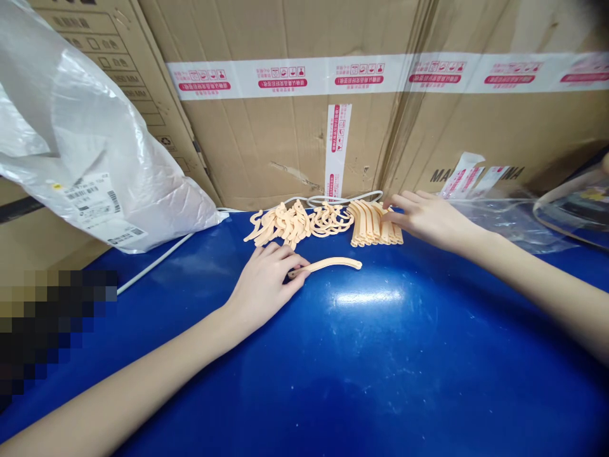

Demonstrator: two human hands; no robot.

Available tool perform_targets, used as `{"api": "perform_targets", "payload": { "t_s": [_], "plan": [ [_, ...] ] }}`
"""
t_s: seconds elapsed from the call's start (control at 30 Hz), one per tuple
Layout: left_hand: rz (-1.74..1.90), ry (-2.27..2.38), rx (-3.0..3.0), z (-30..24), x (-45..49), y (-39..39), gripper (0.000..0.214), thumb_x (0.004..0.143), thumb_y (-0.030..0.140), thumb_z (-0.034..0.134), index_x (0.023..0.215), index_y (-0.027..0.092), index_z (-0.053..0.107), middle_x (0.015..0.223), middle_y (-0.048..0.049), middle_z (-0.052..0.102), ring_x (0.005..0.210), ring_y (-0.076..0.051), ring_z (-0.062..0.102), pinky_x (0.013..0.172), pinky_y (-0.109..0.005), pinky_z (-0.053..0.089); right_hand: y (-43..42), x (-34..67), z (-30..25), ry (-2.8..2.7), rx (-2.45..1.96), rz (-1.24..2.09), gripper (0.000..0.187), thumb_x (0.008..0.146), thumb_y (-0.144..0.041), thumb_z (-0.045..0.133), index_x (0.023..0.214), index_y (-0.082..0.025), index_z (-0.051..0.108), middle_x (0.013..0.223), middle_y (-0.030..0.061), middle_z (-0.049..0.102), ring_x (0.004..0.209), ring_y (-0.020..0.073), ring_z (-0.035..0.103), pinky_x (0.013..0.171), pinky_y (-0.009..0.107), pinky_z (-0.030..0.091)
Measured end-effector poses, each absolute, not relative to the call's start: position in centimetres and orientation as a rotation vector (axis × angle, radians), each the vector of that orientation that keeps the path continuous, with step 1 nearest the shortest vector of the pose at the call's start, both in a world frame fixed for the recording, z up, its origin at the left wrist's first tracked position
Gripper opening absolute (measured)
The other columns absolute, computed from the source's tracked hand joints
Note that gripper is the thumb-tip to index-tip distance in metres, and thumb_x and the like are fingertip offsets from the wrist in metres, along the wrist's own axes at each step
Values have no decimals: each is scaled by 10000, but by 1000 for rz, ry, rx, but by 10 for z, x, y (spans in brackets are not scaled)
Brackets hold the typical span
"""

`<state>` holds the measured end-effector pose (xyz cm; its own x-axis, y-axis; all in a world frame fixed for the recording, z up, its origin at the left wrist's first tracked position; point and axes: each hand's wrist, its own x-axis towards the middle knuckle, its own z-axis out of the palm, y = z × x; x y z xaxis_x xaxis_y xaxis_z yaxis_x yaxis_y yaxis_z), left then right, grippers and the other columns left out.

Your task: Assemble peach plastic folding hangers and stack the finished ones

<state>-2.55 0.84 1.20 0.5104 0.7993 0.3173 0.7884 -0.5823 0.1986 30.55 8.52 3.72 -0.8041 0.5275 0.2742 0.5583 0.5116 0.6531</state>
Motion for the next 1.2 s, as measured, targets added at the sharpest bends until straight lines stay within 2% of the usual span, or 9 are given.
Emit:
{"api": "perform_targets", "payload": {
  "t_s": [0.43, 0.6, 0.8, 0.97, 1.2],
  "plan": [
    [587, 1444, 2686, 12, -24, 8, 158, 918, 269, 543, 934, 231, 695, 910, -16, 679, 912, -216, 570, 831, -390, 390, 78, 296, 41, -2693, -838, -1409, 233, 945, -138, 423, 823, -158, 620, 818, 80, 556, 748, 224, 481, 668, 336, 315],
    [575, 1431, 2693, 12, -25, 8, 186, 934, 297, 521, 941, 221, 692, 911, -18, 676, 907, -212, 570, 827, -382, 391, 74, 296, 49, -2675, -891, -1454, 254, 951, -136, 400, 802, -169, 603, 817, 81, 562, 743, 218, 482, 665, 336, 310],
    [563, 1423, 2696, 12, -24, 7, 184, 937, 281, 517, 947, 217, 689, 915, -25, 677, 922, -226, 557, 815, -381, 385, 74, 299, 49, -2623, -1078, -1021, 243, 934, -162, 402, 957, -168, 644, 912, 105, 623, 784, 218, 549, 636, 318, 350],
    [564, 1421, 2695, 13, -24, 7, 179, 939, 275, 522, 940, 212, 690, 911, -21, 674, 915, -222, 555, 819, -376, 385, 77, 303, 44, -2648, -1257, -798, 304, 946, -226, 379, 1114, -187, 629, 983, 73, 638, 692, 174, 574, 533, 280, 305],
    [557, 1411, 2699, 11, -24, 8, 169, 933, 269, 533, 956, 210, 689, 914, -25, 667, 921, -226, 552, 830, -377, 390, 79, 302, 44, -2659, -1316, -629, 332, 945, -275, 343, 1057, -182, 642, 981, 79, 654, 744, 196, 627, 571, 285, 355]
  ]
}}
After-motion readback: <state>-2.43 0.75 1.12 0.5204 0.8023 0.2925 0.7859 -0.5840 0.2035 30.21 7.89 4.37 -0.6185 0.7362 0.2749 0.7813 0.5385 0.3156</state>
